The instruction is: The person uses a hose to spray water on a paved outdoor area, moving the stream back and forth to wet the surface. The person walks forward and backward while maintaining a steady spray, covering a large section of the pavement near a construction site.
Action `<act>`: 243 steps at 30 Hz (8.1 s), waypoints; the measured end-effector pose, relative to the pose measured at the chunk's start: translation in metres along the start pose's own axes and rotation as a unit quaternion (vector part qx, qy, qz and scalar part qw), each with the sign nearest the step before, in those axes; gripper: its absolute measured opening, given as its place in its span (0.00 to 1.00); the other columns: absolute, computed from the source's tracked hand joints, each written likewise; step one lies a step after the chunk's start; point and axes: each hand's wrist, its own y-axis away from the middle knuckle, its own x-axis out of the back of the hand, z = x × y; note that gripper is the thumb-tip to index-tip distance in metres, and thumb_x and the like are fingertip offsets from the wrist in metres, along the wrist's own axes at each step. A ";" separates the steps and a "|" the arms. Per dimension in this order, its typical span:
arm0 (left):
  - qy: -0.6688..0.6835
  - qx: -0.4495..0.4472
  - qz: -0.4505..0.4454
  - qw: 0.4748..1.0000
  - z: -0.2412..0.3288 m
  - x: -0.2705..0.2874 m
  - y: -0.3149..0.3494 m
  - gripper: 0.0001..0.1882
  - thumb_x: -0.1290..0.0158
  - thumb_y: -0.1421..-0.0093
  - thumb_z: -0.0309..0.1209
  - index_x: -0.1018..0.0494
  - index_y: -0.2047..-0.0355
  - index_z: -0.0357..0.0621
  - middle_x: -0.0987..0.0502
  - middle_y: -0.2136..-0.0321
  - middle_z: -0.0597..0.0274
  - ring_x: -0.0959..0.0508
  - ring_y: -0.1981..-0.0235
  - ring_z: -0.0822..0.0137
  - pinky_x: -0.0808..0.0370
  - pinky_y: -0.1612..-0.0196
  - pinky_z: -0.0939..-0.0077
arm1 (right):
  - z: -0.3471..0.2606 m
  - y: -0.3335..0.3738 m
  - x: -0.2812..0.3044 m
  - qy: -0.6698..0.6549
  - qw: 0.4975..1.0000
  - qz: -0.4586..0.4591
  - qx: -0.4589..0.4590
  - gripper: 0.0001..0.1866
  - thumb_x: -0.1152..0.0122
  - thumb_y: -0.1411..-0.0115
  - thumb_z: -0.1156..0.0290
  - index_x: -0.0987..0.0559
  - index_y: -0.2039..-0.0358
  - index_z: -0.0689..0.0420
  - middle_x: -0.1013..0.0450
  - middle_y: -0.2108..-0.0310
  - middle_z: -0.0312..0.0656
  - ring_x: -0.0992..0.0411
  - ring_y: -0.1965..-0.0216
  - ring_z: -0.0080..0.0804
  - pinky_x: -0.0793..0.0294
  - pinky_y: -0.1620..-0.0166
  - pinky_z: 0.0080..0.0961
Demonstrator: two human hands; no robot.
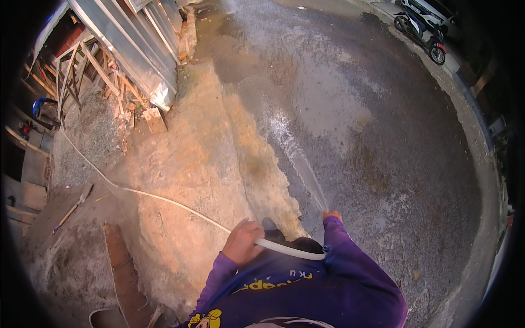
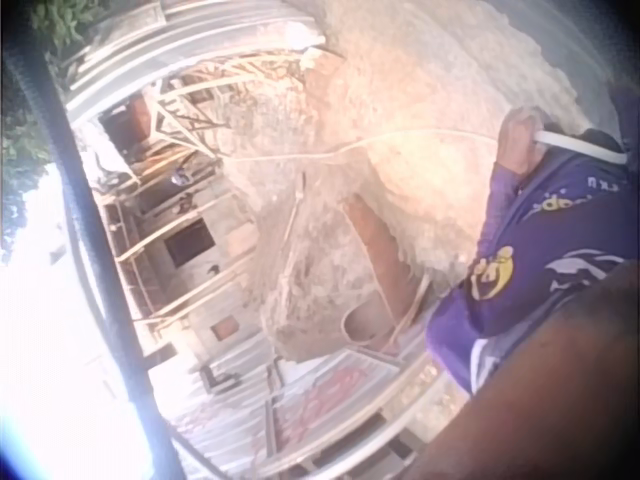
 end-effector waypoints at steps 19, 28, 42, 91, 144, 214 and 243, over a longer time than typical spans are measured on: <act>-0.013 0.048 -0.011 0.999 0.058 -0.046 0.022 0.09 0.35 0.48 0.26 0.25 0.69 0.43 0.23 0.64 0.56 0.20 0.56 0.50 0.25 0.43 0.54 | 0.028 -0.014 -0.014 -0.005 0.999 0.016 0.043 0.32 0.45 0.38 0.42 0.12 0.49 0.55 0.19 0.48 0.60 0.21 0.43 0.55 0.25 0.37 0.45; -0.012 0.071 -0.008 0.997 0.084 -0.064 0.042 0.08 0.38 0.48 0.26 0.25 0.68 0.42 0.24 0.66 0.55 0.21 0.58 0.47 0.27 0.37 0.49 | 0.043 -0.020 -0.025 -0.030 0.997 0.037 0.057 0.31 0.44 0.39 0.43 0.12 0.50 0.55 0.18 0.49 0.58 0.21 0.44 0.55 0.25 0.37 0.46; -0.034 0.053 0.036 0.997 0.104 -0.075 0.065 0.11 0.35 0.51 0.24 0.25 0.69 0.42 0.24 0.67 0.55 0.23 0.62 0.48 0.25 0.59 0.58 | 0.037 0.009 -0.011 -0.039 0.994 -0.016 0.101 0.31 0.43 0.39 0.45 0.12 0.50 0.57 0.19 0.49 0.60 0.21 0.44 0.56 0.24 0.37 0.47; -0.021 0.115 0.021 0.993 0.095 -0.079 0.085 0.12 0.34 0.46 0.25 0.22 0.62 0.42 0.18 0.53 0.54 0.20 0.43 0.48 0.32 0.29 0.45 | 0.032 0.010 -0.012 -0.050 0.995 0.015 0.088 0.32 0.42 0.37 0.44 0.15 0.49 0.61 0.19 0.50 0.61 0.20 0.44 0.57 0.24 0.38 0.48; -0.047 0.107 0.050 0.992 0.099 -0.069 0.084 0.13 0.34 0.50 0.23 0.22 0.64 0.39 0.19 0.62 0.54 0.19 0.59 0.48 0.21 0.55 0.59 | -0.042 0.017 0.008 -0.099 0.985 0.034 0.140 0.28 0.43 0.40 0.47 0.11 0.53 0.55 0.18 0.53 0.60 0.19 0.48 0.58 0.23 0.39 0.48; -0.037 0.114 0.025 0.992 0.089 -0.080 0.089 0.12 0.36 0.49 0.25 0.22 0.63 0.41 0.20 0.65 0.53 0.19 0.58 0.48 0.23 0.46 0.57 | 0.017 -0.008 -0.020 -0.071 0.991 0.045 0.100 0.29 0.43 0.38 0.45 0.12 0.51 0.56 0.18 0.52 0.60 0.20 0.47 0.59 0.24 0.39 0.49; -0.041 0.100 0.046 0.993 0.087 -0.078 0.098 0.11 0.36 0.49 0.25 0.23 0.65 0.40 0.21 0.65 0.53 0.20 0.60 0.47 0.23 0.51 0.59 | -0.013 0.011 -0.010 -0.094 0.985 0.049 0.136 0.28 0.44 0.38 0.47 0.12 0.51 0.55 0.18 0.53 0.60 0.20 0.47 0.59 0.24 0.39 0.50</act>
